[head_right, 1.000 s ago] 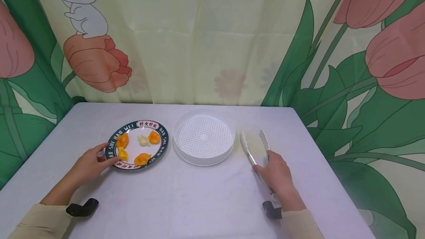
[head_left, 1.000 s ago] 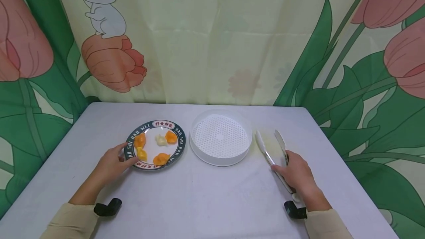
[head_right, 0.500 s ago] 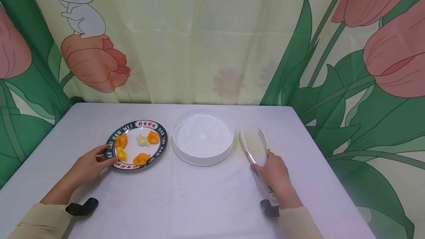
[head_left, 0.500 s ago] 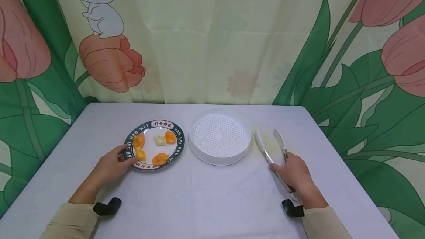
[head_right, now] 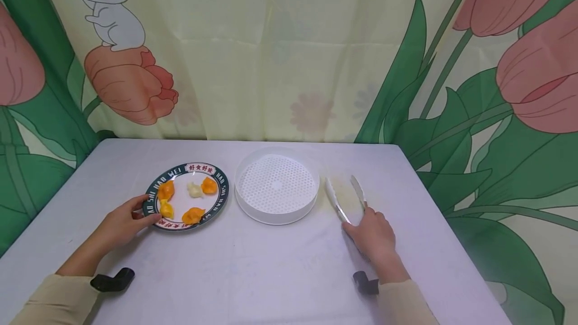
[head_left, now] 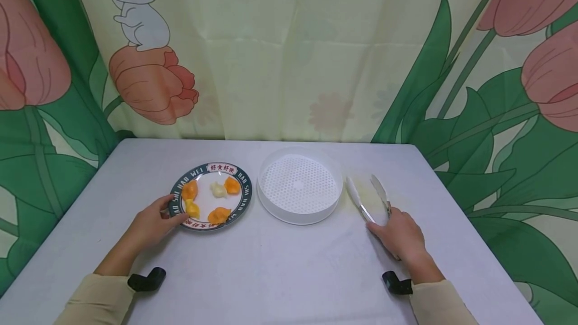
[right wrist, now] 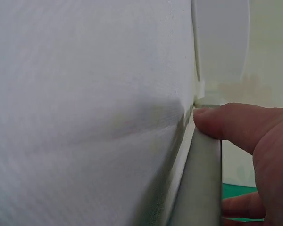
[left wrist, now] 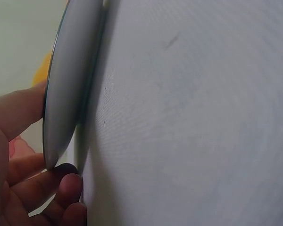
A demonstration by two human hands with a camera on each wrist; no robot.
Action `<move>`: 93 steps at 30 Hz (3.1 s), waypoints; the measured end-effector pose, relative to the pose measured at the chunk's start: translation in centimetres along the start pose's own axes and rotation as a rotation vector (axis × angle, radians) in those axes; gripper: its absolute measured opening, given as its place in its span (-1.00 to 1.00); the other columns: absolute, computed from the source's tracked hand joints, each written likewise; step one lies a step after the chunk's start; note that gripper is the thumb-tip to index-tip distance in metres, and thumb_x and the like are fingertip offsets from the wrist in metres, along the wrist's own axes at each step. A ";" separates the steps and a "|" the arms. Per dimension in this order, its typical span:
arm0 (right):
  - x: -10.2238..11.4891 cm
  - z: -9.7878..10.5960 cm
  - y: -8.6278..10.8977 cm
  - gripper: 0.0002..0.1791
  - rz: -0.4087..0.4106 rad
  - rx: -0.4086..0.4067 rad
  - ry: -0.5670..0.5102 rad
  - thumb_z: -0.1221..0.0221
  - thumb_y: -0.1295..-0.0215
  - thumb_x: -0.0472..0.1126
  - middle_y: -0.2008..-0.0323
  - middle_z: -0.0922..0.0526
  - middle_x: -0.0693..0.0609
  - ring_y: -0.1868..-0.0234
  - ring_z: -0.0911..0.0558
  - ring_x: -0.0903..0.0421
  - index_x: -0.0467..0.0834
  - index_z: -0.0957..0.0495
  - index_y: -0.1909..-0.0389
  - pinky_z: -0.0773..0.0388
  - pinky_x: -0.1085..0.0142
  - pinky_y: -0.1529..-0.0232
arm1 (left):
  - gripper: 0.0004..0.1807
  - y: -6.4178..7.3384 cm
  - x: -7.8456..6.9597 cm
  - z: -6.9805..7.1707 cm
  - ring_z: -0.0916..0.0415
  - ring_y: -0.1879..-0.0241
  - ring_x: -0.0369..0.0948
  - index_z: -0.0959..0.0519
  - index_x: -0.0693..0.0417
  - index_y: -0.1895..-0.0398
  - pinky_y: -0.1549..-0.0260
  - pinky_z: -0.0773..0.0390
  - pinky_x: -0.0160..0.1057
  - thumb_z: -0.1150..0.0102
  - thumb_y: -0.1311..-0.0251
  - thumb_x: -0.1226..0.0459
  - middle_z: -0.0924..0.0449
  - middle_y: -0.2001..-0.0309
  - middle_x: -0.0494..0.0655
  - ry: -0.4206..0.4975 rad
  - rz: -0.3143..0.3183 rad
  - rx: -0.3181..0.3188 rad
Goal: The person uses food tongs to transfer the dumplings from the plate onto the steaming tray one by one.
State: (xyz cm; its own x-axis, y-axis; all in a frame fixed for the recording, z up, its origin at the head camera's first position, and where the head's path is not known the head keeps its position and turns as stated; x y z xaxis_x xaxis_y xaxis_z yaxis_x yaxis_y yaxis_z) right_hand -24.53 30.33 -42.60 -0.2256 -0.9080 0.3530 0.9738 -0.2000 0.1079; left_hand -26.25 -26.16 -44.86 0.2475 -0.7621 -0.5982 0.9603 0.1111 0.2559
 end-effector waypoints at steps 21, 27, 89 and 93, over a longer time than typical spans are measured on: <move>4.5 4.5 1.5 -0.35 0.140 -0.160 -0.130 -0.18 -0.34 -0.01 -0.13 -0.51 -0.36 0.04 -0.52 -0.21 -0.36 -0.40 -0.30 -0.48 -0.05 0.18 | 0.04 -0.3 0.5 -0.1 -0.32 -0.18 0.31 -0.05 0.36 -0.51 -0.09 -0.51 0.21 -0.28 -0.24 -0.13 -0.28 -0.26 0.52 0.012 0.017 -0.003; 7.7 3.7 2.1 -0.39 0.228 -0.107 -0.146 -0.27 -0.30 -0.07 -0.05 -0.58 -0.27 0.12 -0.54 -0.11 -0.31 -0.46 -0.28 -0.51 0.07 0.26 | 0.03 -0.2 0.4 -0.1 -0.33 -0.16 0.30 -0.07 0.35 -0.51 -0.08 -0.51 0.21 -0.28 -0.24 -0.13 -0.29 -0.24 0.52 0.016 0.016 -0.004; 26.1 -6.5 5.4 -0.50 0.675 0.292 0.079 -0.33 -0.20 0.05 0.24 -0.61 0.07 0.32 -0.48 0.15 -0.11 -0.62 -0.11 -0.47 0.33 0.35 | -0.03 0.6 0.0 -0.8 -0.35 -0.07 0.26 -0.12 0.35 -0.49 -0.06 -0.53 0.18 -0.28 -0.25 -0.08 -0.33 -0.19 0.52 -0.001 0.027 -0.014; 26.2 -6.4 5.5 -0.53 0.690 0.292 0.082 -0.32 -0.21 0.04 0.30 -0.59 0.10 0.34 -0.48 0.15 -0.12 -0.63 -0.08 -0.47 0.34 0.38 | -0.03 0.6 -0.3 -0.9 -0.36 -0.04 0.24 -0.14 0.36 -0.48 -0.04 -0.54 0.18 -0.28 -0.25 -0.08 -0.35 -0.17 0.51 -0.010 0.011 -0.021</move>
State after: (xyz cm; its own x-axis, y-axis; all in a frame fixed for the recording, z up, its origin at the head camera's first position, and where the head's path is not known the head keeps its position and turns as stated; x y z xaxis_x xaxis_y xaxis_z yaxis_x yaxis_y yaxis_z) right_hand -24.89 3.09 -38.71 0.4466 -0.8188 0.3606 0.8443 0.5191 0.1332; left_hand -25.59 -25.29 -45.25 0.2568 -0.7669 -0.5882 0.9601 0.1325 0.2464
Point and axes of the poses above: each hand's wrist, its own y-axis away from the middle knuckle, its own z-axis out of the back of the hand, x = y × z, the point moved 10 cm from there along -y, towards the middle knuckle
